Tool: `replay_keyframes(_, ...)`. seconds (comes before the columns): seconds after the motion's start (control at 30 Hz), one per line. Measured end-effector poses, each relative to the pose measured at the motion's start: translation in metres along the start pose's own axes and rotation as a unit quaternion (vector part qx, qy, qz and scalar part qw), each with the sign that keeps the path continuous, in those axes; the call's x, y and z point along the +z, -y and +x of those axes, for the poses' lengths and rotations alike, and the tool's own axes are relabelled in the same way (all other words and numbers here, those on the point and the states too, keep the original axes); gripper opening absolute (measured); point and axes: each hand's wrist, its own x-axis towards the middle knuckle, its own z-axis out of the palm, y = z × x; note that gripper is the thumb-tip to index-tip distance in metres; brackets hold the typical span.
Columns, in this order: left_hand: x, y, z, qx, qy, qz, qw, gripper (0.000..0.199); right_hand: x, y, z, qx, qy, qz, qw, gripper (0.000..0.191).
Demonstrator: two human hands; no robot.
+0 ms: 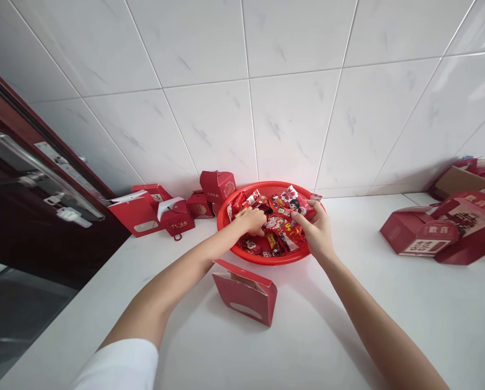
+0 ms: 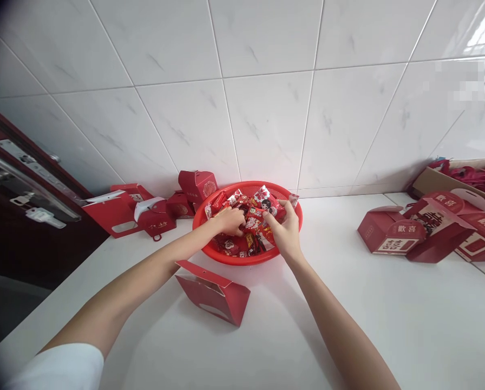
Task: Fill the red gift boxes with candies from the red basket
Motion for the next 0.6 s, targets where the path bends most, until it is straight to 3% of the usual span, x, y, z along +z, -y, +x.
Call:
replay_keyframes(0.33,0.006,0.024,-0.001,-0.014,0.009,-0.225,0.974,0.049,-0.001,0.002,-0.001,-0.003,-0.001,-0.011,1.000,0.035)
replay_keyframes(0.6,0.013,0.035,-0.005,0.008,-0.034,-0.359,0.932,0.037,0.001,0.008,-0.004,0.025,-0.010,-0.016,1.000,0.032)
